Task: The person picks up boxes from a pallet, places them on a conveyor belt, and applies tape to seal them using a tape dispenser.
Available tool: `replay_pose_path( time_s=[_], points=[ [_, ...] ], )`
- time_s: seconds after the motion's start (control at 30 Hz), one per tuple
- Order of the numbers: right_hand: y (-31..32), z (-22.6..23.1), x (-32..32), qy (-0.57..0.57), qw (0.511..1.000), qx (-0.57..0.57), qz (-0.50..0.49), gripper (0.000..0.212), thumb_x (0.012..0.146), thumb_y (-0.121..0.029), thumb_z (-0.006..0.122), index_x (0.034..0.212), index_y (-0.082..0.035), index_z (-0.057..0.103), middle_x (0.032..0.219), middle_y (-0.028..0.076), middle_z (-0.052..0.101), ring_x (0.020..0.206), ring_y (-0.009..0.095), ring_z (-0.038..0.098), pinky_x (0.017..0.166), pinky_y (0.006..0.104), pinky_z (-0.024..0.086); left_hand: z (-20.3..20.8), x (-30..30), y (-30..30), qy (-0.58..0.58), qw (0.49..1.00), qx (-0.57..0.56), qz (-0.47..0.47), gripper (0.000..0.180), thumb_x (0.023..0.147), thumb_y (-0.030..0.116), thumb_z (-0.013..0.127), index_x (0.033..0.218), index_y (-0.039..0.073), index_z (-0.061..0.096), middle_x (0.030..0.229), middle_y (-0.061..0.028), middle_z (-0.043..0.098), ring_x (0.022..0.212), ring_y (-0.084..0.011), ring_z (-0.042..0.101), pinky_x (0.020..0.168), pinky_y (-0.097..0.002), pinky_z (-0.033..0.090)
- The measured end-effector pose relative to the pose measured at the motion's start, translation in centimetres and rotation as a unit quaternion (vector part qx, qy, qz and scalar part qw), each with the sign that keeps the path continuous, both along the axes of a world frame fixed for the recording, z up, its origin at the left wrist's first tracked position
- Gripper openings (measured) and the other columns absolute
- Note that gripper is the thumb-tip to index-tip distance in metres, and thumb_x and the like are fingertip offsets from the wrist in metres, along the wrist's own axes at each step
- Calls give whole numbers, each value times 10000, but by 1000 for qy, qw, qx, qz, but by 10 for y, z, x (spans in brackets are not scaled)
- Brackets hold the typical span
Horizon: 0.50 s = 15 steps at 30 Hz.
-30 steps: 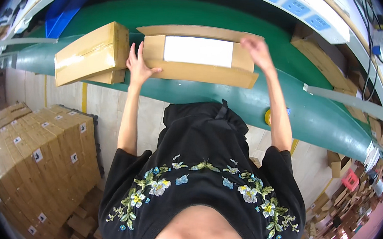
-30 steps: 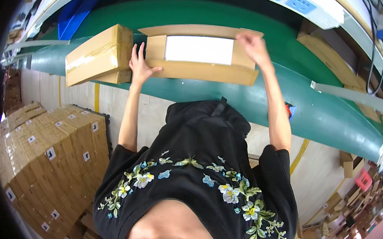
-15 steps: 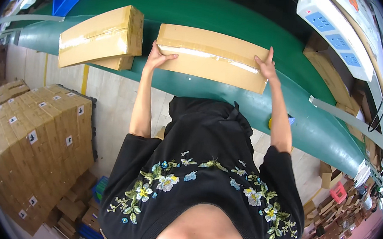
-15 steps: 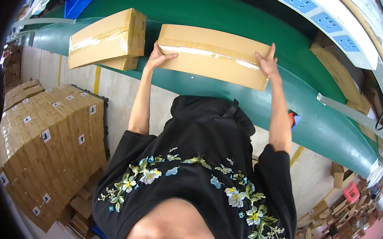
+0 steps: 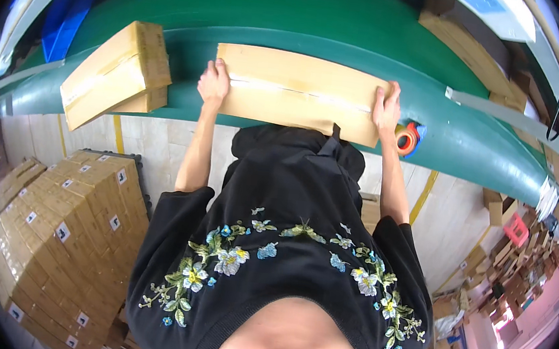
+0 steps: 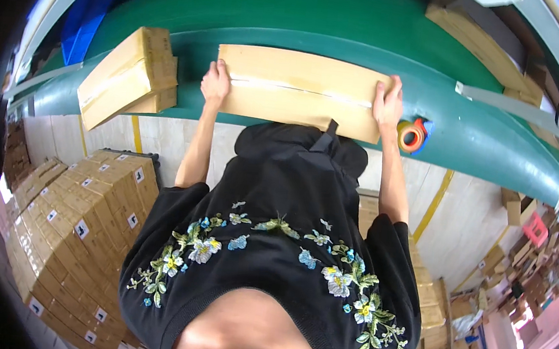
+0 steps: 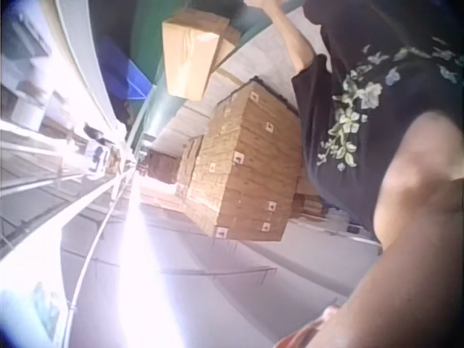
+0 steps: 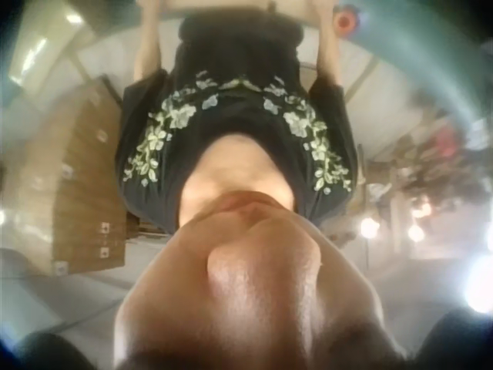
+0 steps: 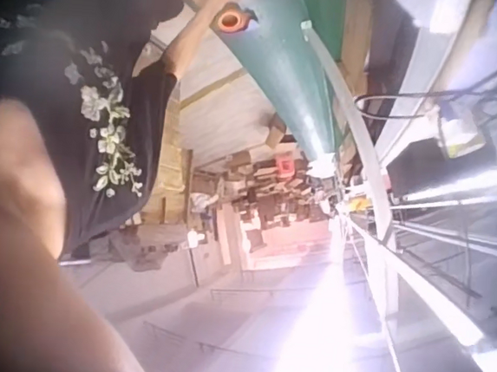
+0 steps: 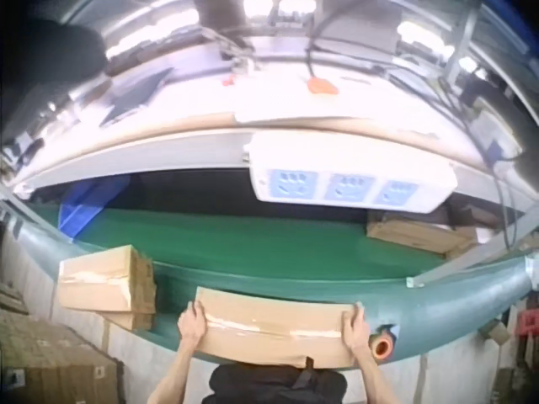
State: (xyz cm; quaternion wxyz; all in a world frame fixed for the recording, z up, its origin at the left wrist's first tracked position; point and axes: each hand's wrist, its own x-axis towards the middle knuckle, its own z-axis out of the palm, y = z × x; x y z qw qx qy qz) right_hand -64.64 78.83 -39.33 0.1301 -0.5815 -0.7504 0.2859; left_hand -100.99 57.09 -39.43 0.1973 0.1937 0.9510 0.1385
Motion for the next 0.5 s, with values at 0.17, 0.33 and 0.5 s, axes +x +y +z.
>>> replay_pose_path(
  time_s=[0.17,0.33,0.5],
  points=[
    [30,-16,70,240,950,-113,-163,655,850,-302,592,1361,-75,249,1128,255,534,971,374,565,883,472,418,-34,-26,-28,-111,982,140,54,688,945,547,200,1268,-6,452,1244,-254,512,1167,-396,476,978,-441,362],
    [38,-72,193,-153,941,-197,-230,1074,561,-339,808,1391,-29,202,1279,300,418,1229,346,414,1027,398,335,-24,-26,-21,-338,898,186,210,823,913,650,168,1314,-10,451,1289,-159,514,1183,-253,494,1020,-348,339],
    [34,-76,173,-164,960,-176,-145,738,561,-281,794,1202,-35,525,1091,191,628,1064,341,580,926,399,450,-33,-36,-37,-320,904,202,198,736,944,584,202,1295,-2,478,1264,-155,536,1163,-240,510,998,-339,358]
  ],
)
